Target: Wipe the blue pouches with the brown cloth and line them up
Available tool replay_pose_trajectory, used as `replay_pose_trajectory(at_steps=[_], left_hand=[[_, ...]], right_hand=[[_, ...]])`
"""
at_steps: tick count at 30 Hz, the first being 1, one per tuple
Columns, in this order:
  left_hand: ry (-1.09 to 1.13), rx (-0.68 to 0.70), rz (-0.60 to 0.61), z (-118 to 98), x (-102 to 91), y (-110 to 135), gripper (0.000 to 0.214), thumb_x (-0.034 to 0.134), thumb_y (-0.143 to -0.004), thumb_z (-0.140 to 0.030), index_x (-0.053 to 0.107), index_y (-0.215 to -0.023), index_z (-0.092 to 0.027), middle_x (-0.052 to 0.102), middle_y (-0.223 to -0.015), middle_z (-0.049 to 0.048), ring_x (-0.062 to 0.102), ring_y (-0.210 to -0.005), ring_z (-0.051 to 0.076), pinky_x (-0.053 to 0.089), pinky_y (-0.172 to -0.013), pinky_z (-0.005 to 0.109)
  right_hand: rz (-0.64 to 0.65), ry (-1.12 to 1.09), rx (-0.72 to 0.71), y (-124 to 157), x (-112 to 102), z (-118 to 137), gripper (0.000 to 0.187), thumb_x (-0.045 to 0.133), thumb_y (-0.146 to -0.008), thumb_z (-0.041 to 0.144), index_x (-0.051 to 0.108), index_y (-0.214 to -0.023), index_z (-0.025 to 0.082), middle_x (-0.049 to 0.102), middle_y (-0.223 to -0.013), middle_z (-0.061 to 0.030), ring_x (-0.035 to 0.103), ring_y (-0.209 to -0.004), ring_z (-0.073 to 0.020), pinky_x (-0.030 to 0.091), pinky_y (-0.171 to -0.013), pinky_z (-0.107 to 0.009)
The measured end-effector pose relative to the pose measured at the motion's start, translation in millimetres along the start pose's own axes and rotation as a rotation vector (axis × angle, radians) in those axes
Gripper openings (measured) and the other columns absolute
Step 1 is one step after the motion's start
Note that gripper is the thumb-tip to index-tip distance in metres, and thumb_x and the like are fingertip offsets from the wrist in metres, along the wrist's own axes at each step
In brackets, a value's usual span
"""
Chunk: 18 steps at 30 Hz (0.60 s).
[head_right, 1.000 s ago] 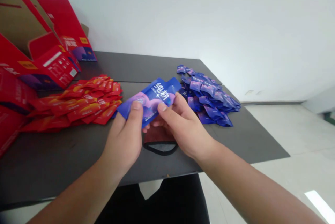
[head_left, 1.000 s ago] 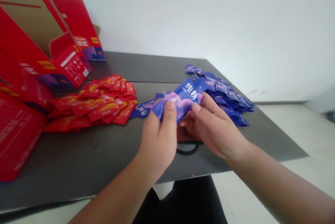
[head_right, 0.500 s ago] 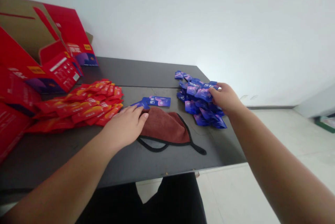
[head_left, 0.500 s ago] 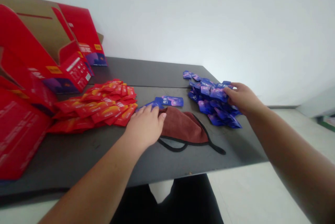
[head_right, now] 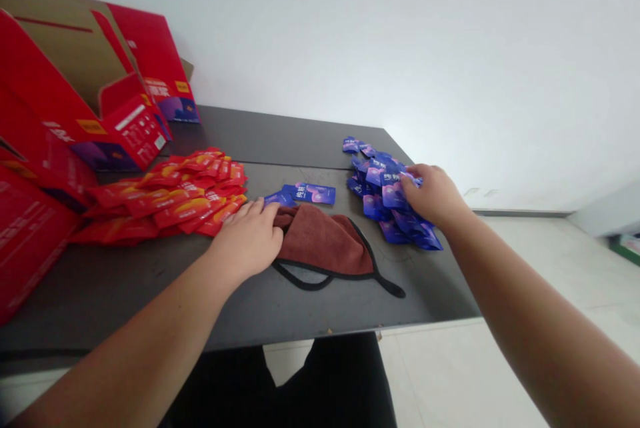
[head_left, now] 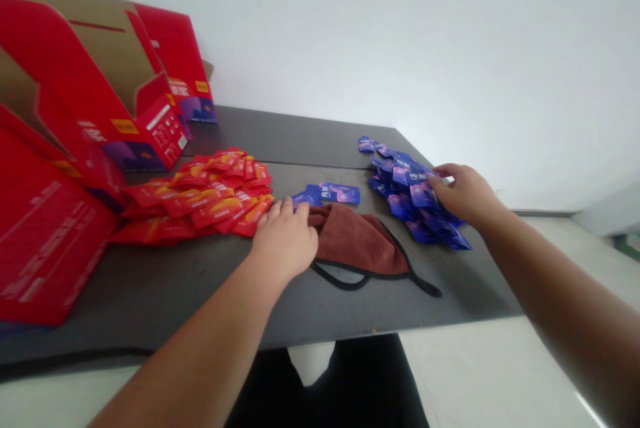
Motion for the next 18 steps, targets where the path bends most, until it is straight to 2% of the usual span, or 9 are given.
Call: replay_pose_trajectory(at_steps=[3, 6, 9, 13, 15, 18], left_hand=[[0.002, 0.006, -0.004, -1, -0.6, 3, 0.038, 0.048, -0.098, -0.025, 0.064, -0.131, -0.015, 0.065, -0.147, 0.0205, 0.059, -0.138, 0.038, 0.049, -0.112, 0.052], [0.001, 0.003, -0.017, -2, -3.4, 5, 0.035, 0.049, -0.101, -0.03, 0.064, -0.129, -0.015, 0.069, -0.137, 0.0184, 0.063, -0.13, 0.038, 0.053, -0.106, 0.051], [-0.009, -0.012, -0.032, -3, -5.6, 7, 0.036, 0.052, -0.101, -0.037, 0.065, -0.127, -0.015, 0.07, -0.131, 0.0175, 0.065, -0.124, 0.039, 0.054, -0.102, 0.053], [-0.021, -0.026, -0.047, -3, -5.9, 8, 0.034, 0.054, -0.101, -0.039, 0.067, -0.124, -0.017, 0.07, -0.129, 0.0165, 0.065, -0.122, 0.038, 0.052, -0.103, 0.051], [-0.022, -0.028, -0.05, -3, -5.7, 8, 0.033, 0.054, -0.101, -0.039, 0.067, -0.124, -0.018, 0.07, -0.129, 0.0162, 0.065, -0.122, 0.038, 0.052, -0.103, 0.051], [-0.024, -0.03, -0.052, -3, -5.7, 8, 0.033, 0.054, -0.101, -0.038, 0.067, -0.124, -0.018, 0.07, -0.129, 0.0163, 0.065, -0.122, 0.038, 0.052, -0.102, 0.05]], right_hand=[[-0.107, 0.007, -0.105, 16, -11, 20, 0.051, 0.054, -0.102, 0.05, 0.073, -0.134, 0.016, 0.072, -0.127, -0.0235, 0.071, -0.106, -0.0366, 0.054, -0.104, -0.054], [-0.134, -0.005, -0.193, 33, -13, 38, 0.052, 0.052, -0.103, 0.05, 0.071, -0.136, 0.014, 0.071, -0.129, -0.0236, 0.069, -0.117, -0.0388, 0.052, -0.108, -0.055], [-0.065, 0.055, -0.267, 47, -5, 47, 0.058, 0.054, -0.103, 0.057, 0.069, -0.141, 0.017, 0.067, -0.14, -0.0211, 0.063, -0.131, -0.0413, 0.05, -0.113, -0.058], [0.055, 0.24, -0.357, 58, 12, 45, 0.072, 0.061, -0.096, 0.069, 0.061, -0.151, 0.022, 0.059, -0.156, -0.0179, 0.058, -0.139, -0.0458, 0.047, -0.113, -0.065], [0.078, 0.295, -0.411, 61, 17, 44, 0.072, 0.062, -0.097, 0.065, 0.058, -0.155, 0.021, 0.057, -0.159, -0.0191, 0.058, -0.139, -0.0463, 0.047, -0.113, -0.067], [0.081, 0.293, -0.494, 64, 14, 49, 0.057, 0.053, -0.106, 0.048, 0.059, -0.153, 0.016, 0.063, -0.153, -0.0207, 0.063, -0.137, -0.0413, 0.05, -0.114, -0.059]])
Point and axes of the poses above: each hand's wrist, its own y-axis away from the middle knuckle, its own x-axis out of the palm, z = x × y, the point moved 6 cm from there along -y, towards the middle knuckle
